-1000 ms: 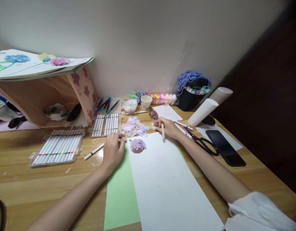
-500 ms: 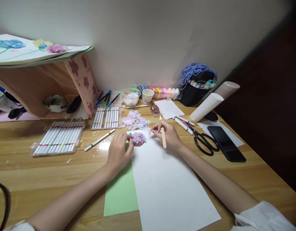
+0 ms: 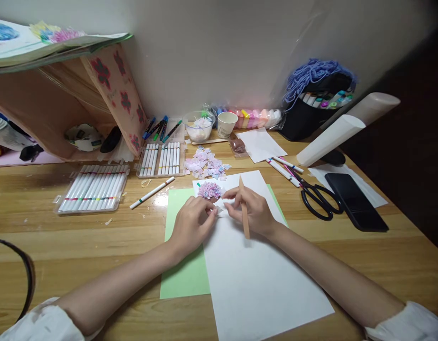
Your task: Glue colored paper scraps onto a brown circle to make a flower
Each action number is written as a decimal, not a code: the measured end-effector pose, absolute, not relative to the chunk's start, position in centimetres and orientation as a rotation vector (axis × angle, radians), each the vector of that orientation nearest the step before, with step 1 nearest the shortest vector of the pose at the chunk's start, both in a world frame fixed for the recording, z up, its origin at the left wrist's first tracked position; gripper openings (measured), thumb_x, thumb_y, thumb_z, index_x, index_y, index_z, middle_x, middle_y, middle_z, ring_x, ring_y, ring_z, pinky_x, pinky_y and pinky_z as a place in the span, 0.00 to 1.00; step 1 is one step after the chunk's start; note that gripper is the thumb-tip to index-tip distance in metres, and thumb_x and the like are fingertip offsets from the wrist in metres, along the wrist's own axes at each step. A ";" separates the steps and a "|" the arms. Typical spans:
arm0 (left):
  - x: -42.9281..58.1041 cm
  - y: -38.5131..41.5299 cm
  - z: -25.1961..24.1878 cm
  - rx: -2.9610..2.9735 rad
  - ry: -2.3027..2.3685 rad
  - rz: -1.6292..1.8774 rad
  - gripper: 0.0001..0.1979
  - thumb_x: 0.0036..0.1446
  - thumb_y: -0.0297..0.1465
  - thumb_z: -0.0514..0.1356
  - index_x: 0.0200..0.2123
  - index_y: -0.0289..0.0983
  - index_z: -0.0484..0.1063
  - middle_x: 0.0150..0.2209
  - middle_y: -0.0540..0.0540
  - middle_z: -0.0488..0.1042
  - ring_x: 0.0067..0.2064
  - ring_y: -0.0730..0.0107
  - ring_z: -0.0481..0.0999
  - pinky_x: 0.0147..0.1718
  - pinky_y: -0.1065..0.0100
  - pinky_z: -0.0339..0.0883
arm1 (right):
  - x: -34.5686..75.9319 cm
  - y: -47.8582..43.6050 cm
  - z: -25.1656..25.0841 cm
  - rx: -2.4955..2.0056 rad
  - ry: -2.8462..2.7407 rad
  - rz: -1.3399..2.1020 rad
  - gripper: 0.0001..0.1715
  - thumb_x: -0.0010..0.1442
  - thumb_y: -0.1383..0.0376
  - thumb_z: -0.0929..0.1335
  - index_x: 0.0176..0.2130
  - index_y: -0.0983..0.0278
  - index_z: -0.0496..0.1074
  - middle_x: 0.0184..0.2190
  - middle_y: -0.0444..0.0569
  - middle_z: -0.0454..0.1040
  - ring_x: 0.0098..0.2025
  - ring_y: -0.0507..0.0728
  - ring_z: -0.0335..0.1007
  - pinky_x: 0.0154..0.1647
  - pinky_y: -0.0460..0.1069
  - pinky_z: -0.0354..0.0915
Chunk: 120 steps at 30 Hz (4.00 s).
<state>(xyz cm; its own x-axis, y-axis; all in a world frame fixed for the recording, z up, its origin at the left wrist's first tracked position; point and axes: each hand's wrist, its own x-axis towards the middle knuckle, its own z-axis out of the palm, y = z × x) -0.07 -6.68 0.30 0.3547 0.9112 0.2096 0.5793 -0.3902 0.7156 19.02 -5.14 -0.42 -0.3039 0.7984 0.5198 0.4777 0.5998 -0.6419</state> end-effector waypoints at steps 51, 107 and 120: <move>0.0 -6.3 0.0 1.958 1.411 0.844 0.06 0.57 0.32 0.58 0.29 0.38 0.71 0.27 0.50 0.70 0.33 0.70 0.65 0.33 0.68 0.58 | 20.8 1.5 -2.0 -1.093 -2.137 0.237 0.15 0.55 0.76 0.64 0.25 0.60 0.56 0.26 0.49 0.70 0.31 0.57 0.64 0.30 0.50 0.61; 0.5 -4.7 0.0 2.137 1.570 0.837 0.06 0.58 0.32 0.57 0.30 0.38 0.70 0.29 0.49 0.70 0.35 0.69 0.68 0.32 0.69 0.58 | 19.8 -3.0 -1.1 -0.940 -1.952 0.937 0.03 0.53 0.64 0.59 0.28 0.61 0.58 0.21 0.41 0.60 0.22 0.51 0.53 0.24 0.47 0.52; 0.6 -4.5 0.1 2.094 1.584 0.834 0.06 0.59 0.32 0.56 0.31 0.38 0.69 0.31 0.49 0.70 0.35 0.70 0.68 0.31 0.69 0.57 | 19.2 -2.8 -0.5 -1.000 -2.090 0.903 0.03 0.48 0.69 0.59 0.26 0.61 0.56 0.21 0.40 0.60 0.22 0.51 0.53 0.25 0.46 0.51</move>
